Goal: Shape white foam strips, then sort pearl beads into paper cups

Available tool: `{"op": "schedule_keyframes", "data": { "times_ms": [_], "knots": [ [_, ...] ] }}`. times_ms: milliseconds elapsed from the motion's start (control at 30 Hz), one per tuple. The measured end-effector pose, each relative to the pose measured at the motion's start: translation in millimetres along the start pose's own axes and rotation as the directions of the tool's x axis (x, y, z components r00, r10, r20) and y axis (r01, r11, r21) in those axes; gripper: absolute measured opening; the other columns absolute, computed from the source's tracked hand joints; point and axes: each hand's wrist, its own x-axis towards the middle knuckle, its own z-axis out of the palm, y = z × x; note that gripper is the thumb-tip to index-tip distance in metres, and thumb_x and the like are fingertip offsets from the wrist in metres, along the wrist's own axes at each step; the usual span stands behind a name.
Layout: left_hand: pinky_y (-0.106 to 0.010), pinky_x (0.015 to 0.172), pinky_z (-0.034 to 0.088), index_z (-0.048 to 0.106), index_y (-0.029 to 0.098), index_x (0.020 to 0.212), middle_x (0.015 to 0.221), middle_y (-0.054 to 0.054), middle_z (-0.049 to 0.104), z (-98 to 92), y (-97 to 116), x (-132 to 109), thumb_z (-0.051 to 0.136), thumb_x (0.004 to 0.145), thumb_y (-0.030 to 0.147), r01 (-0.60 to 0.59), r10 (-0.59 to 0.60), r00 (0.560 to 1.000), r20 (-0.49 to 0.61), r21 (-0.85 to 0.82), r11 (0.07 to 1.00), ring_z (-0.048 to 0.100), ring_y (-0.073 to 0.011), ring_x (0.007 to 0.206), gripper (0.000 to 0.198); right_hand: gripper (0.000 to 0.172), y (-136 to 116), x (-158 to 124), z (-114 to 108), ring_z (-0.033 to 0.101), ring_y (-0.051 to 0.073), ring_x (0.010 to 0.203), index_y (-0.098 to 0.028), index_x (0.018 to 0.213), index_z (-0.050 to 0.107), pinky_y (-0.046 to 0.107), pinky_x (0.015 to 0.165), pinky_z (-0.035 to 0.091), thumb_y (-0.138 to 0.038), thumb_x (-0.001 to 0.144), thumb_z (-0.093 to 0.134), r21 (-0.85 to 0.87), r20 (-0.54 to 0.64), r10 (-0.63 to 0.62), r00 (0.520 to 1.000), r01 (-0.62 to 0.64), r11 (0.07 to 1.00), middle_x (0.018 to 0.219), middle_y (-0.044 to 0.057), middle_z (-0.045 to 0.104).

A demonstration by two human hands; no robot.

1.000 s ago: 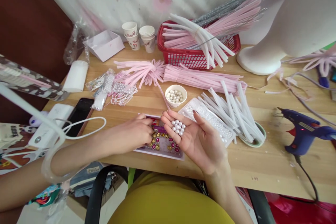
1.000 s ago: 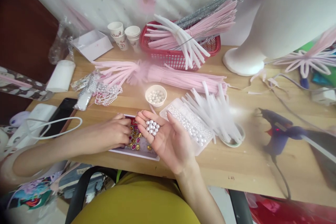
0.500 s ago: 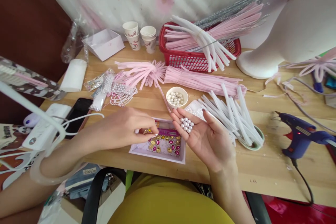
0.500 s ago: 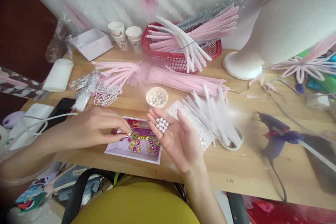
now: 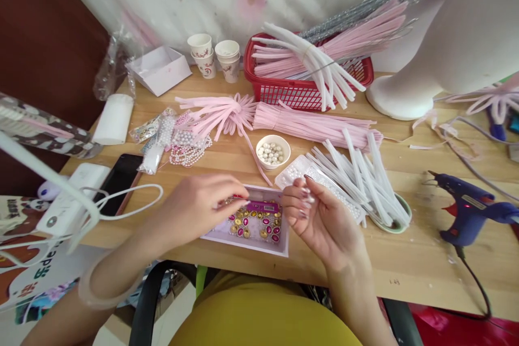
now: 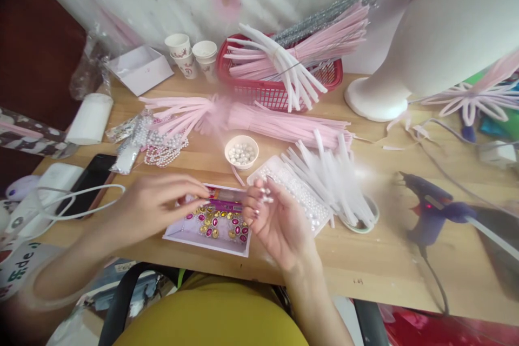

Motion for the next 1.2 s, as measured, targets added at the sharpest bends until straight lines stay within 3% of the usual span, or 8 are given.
{"op": "schedule_keyframes", "data": {
  "times_ms": [100,200,467,600,700,767,967,1200],
  "knots": [
    [-0.031,0.072,0.055,0.069,0.017,0.104,0.102,-0.006,0.075,23.1,-1.0,-3.6,0.056,0.095,0.021,-0.064,0.018,0.974,0.227,0.196,0.979,0.071,-0.0203,0.084,0.016,0.032,-13.6,-12.9,-2.7,0.039,0.004,0.045,-0.016,0.062,0.051,0.013,0.038,0.029,-0.010,0.091,0.062,0.104,0.008,-0.045,0.999,0.044,0.994,0.056,-0.009,0.036],
    [-0.032,0.062,0.054,0.067,0.015,0.109,0.101,-0.009,0.073,38.8,2.7,-3.8,0.054,0.094,0.014,-0.079,-0.058,0.937,0.344,0.369,0.926,0.071,-0.0227,0.079,0.020,0.040,-23.3,-23.7,-7.6,0.027,0.004,0.044,-0.018,0.058,0.044,0.015,0.036,0.017,-0.013,0.093,0.062,0.178,0.041,-0.055,0.998,0.047,0.983,0.056,-0.011,0.025],
    [-0.033,0.056,0.052,0.064,0.013,0.113,0.102,-0.010,0.067,35.2,12.2,-0.1,0.047,0.089,0.003,-0.152,-0.099,0.866,0.491,0.446,0.882,0.069,-0.0247,0.078,0.031,0.045,-29.2,-27.9,-28.5,0.022,0.005,0.043,-0.019,0.057,0.038,0.016,0.037,0.014,-0.016,0.100,0.052,0.305,0.057,-0.111,0.992,0.089,0.948,0.056,-0.011,0.021],
    [-0.034,0.068,0.054,0.066,0.015,0.111,0.108,-0.011,0.067,24.9,8.1,-2.2,0.045,0.095,0.013,-0.044,-0.124,0.885,0.450,0.345,0.937,0.069,-0.0225,0.083,0.027,0.045,-30.9,-29.7,-33.1,0.023,0.005,0.044,-0.019,0.057,0.039,0.016,0.037,0.014,-0.017,0.100,0.051,0.323,0.068,-0.096,0.993,0.069,0.944,0.056,-0.011,0.021],
    [-0.032,0.078,0.054,0.066,0.020,0.114,0.113,-0.007,0.068,5.1,1.8,-7.3,0.048,0.098,0.028,0.121,-0.158,0.932,0.326,0.131,0.984,0.068,-0.0187,0.088,0.026,0.044,-34.9,-31.2,-37.8,0.023,0.005,0.044,-0.019,0.058,0.040,0.016,0.037,0.015,-0.018,0.101,0.050,0.337,0.073,-0.113,0.991,0.082,0.938,0.056,-0.011,0.022],
    [-0.028,0.073,0.053,0.067,0.023,0.114,0.109,-0.004,0.069,-9.5,-4.3,-11.6,0.052,0.095,0.037,0.239,-0.231,0.945,0.233,-0.005,0.971,0.065,-0.0156,0.079,0.027,0.045,-37.5,-31.5,-41.7,0.022,0.005,0.043,-0.019,0.057,0.039,0.017,0.037,0.014,-0.019,0.101,0.050,0.349,0.079,-0.128,0.989,0.092,0.932,0.055,-0.011,0.022],
    [-0.029,0.063,0.053,0.069,0.023,0.109,0.084,-0.002,0.068,-21.3,-19.5,-21.9,0.060,0.085,0.048,0.514,-0.506,0.857,0.092,-0.201,0.834,0.063,-0.0175,0.072,0.036,0.047,-37.5,-31.3,-48.6,0.020,0.006,0.043,-0.020,0.057,0.034,0.017,0.037,0.014,-0.018,0.100,0.051,0.334,0.095,-0.124,0.988,0.086,0.939,0.055,-0.011,0.020],
    [-0.029,0.064,0.050,0.069,0.019,0.109,0.078,-0.001,0.064,-13.4,-21.9,-22.7,0.058,0.085,0.049,0.519,-0.494,0.855,0.158,-0.265,0.813,0.059,-0.0162,0.069,0.039,0.041,-36.7,-33.8,-55.4,0.019,0.005,0.044,-0.019,0.062,0.039,0.015,0.037,0.012,-0.014,0.100,0.051,0.429,0.151,-0.093,0.984,0.019,0.903,0.057,-0.013,0.018]
  ]
}}
